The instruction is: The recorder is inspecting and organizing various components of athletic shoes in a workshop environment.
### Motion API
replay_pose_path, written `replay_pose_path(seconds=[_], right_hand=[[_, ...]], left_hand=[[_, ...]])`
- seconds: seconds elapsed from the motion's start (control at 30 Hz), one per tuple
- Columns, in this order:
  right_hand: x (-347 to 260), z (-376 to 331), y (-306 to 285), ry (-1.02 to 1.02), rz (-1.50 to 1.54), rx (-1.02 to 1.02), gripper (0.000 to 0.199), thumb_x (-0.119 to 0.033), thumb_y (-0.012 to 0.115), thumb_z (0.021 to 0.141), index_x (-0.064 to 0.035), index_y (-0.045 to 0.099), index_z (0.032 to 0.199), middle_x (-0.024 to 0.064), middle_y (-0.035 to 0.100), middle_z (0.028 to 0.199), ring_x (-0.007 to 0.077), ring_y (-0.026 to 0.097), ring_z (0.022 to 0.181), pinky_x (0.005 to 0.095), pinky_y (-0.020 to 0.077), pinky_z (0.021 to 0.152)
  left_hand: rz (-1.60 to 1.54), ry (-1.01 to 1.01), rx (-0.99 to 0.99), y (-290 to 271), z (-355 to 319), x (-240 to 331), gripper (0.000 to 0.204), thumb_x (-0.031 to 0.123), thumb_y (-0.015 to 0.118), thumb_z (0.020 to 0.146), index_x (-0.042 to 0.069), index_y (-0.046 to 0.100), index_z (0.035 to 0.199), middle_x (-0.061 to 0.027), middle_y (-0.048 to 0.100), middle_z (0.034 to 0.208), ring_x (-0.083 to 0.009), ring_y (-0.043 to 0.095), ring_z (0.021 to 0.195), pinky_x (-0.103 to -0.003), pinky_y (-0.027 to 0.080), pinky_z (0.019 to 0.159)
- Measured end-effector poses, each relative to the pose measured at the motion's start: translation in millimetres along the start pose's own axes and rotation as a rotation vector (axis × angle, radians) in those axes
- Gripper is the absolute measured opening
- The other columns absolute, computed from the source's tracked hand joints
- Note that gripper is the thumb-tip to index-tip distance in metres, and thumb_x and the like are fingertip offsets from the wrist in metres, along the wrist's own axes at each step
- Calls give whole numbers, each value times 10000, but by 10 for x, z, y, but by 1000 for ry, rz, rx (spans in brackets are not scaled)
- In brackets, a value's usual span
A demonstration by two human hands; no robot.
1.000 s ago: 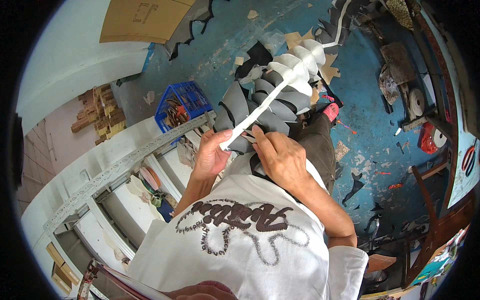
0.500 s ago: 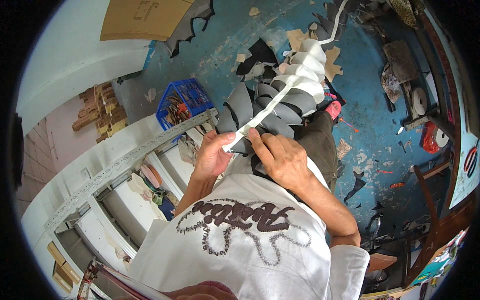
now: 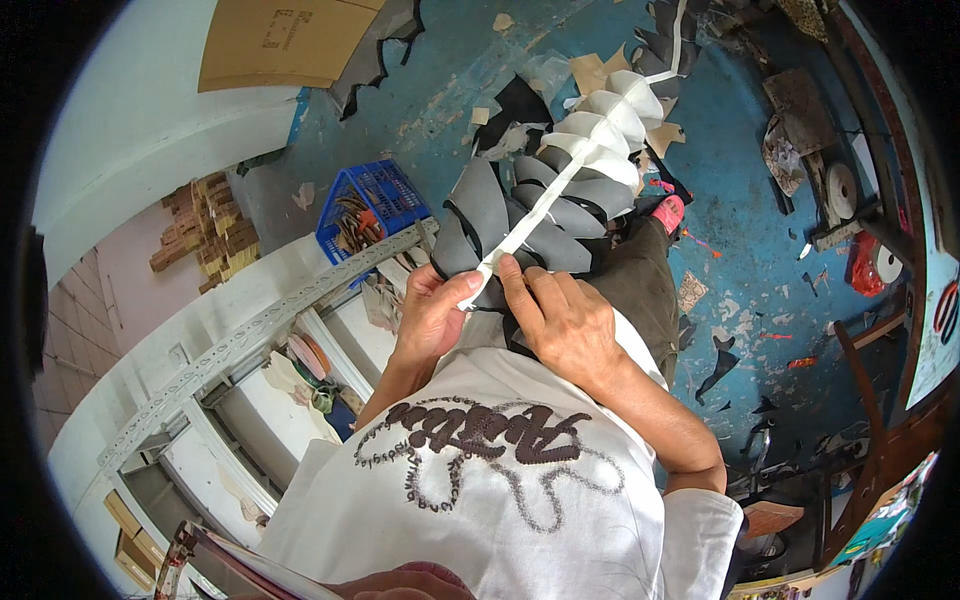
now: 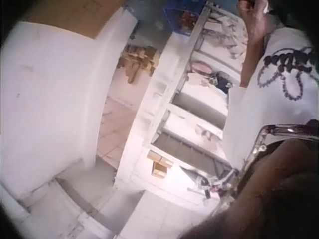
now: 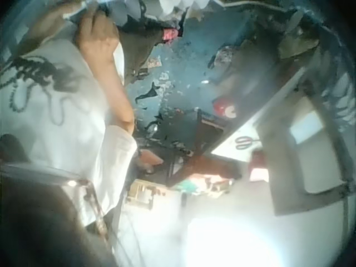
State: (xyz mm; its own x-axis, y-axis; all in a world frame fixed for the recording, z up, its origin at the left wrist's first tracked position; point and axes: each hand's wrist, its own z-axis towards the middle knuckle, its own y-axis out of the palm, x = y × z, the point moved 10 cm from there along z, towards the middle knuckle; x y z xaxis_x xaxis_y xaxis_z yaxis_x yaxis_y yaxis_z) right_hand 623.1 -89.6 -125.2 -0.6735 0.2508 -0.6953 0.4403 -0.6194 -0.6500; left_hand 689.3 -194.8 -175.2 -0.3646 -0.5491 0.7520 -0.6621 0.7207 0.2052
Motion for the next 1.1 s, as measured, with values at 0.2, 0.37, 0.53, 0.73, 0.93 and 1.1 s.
replay_pose_path(seconds=[0.2,0.37,0.53,0.73,0.93,1.1], right_hand=[[-44,22,-22,-49,-46,-35,449,-90,524,605,3,497,1043,45,474,726,121,459,551,214,389,445],[20,35,27,30,-62,-125,389,-106,519,622,12,514,992,19,443,673,105,453,548,210,374,442],[4,71,-8,-6,-122,-106,411,-103,521,599,-1,515,996,21,443,678,114,448,542,220,368,439],[55,84,-4,-10,-84,-122,398,-103,523,601,-5,517,987,17,434,667,113,445,543,225,362,435],[130,82,-53,9,-38,-73,378,-113,525,623,-2,517,984,12,427,656,108,443,551,218,362,440],[142,125,-59,21,-18,-53,401,-106,527,615,-9,512,1003,15,440,674,110,449,557,220,373,452]], left_hand=[[149,3,-8,1,14,-9,18,3,566,739,4,584,738,8,553,699,-28,453,619,-185,357,556],[237,23,-19,16,49,-22,26,22,574,745,7,583,726,25,537,660,-16,436,587,-169,344,514],[400,35,-19,11,67,-29,33,30,583,738,7,581,714,31,533,631,-4,436,557,-155,335,468],[408,0,-25,15,95,-32,27,28,584,734,3,584,724,20,546,653,-10,459,585,-162,368,501],[320,0,-34,66,120,11,36,33,588,735,-3,583,739,16,554,693,-17,464,620,-172,372,543],[335,-14,-54,59,136,25,39,31,590,733,-4,582,747,20,551,687,-19,461,612,-173,370,531]])
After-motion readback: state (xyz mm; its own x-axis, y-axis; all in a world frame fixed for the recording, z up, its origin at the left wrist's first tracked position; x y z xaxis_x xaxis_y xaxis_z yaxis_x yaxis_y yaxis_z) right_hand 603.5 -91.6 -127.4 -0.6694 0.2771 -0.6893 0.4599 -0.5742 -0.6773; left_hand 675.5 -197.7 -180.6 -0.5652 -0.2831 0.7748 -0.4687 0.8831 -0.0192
